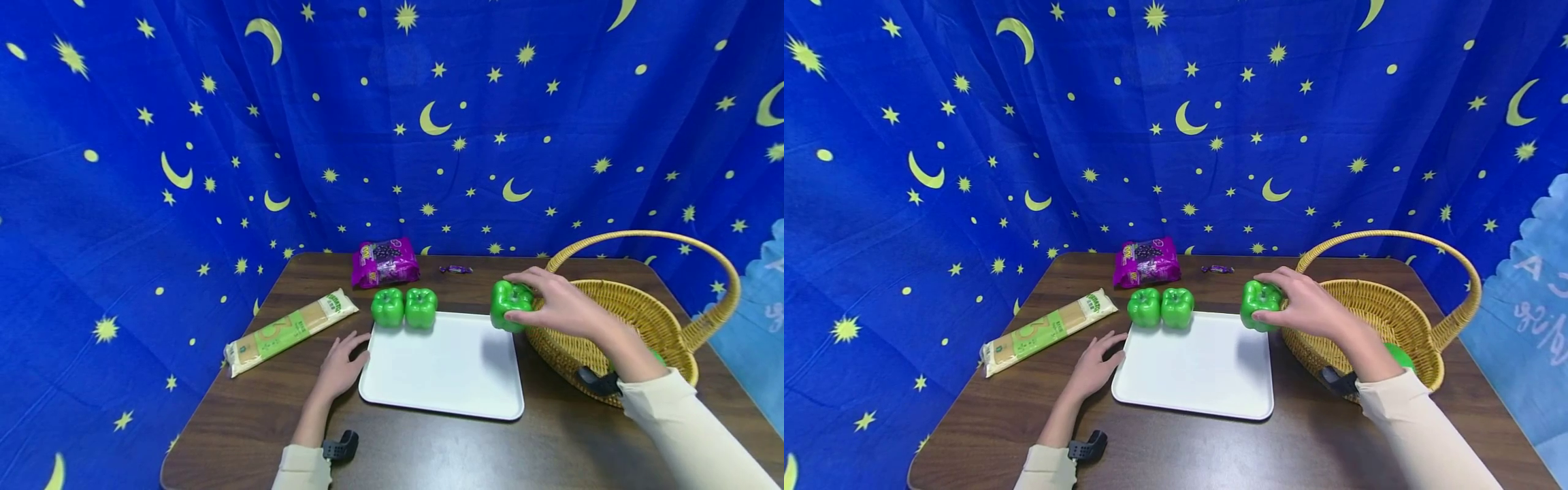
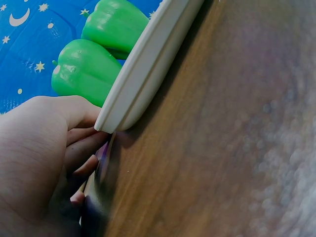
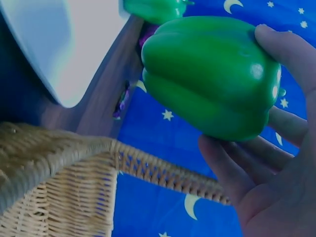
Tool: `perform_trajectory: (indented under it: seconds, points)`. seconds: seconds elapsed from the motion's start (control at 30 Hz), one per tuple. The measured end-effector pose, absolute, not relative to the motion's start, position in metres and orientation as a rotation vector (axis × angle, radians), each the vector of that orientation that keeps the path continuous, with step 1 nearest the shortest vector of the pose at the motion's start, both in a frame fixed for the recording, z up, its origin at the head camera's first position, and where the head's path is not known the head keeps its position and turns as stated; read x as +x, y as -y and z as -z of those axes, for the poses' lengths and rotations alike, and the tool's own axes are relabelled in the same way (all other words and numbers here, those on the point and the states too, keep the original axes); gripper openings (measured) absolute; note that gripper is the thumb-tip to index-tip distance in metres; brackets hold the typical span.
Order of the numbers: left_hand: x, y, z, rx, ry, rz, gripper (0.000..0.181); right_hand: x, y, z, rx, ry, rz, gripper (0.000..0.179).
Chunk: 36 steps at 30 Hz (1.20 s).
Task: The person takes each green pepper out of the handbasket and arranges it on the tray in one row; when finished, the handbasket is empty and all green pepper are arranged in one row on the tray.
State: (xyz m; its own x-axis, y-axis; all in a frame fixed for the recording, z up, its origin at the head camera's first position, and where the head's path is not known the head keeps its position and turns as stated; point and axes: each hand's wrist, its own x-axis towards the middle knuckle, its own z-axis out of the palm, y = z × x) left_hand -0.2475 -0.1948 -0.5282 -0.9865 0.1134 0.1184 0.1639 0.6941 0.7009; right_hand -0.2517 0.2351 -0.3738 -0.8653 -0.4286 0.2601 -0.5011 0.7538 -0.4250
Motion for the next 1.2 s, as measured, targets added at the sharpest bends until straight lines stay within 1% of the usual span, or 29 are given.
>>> perform_trajectory:
  seconds: [0.5, 0.9, 1.2]
  points:
    - [-0.247, 0.195, 0.527, -0.231, 2.83, 1.198, 0.038, -0.279, -0.202, 0.397, 0.804, 2.799, -0.779, 0.067]
    - [-0.247, 0.195, 0.527, -0.241, 2.82, 1.204, 0.039, -0.297, -0.186, 0.423, 0.752, 2.811, -0.844, 0.065]
    - [-0.246, 0.195, 0.527, -0.23, 2.827, 1.202, 0.039, -0.305, -0.168, 0.437, 0.705, 2.862, -0.831, 0.069]
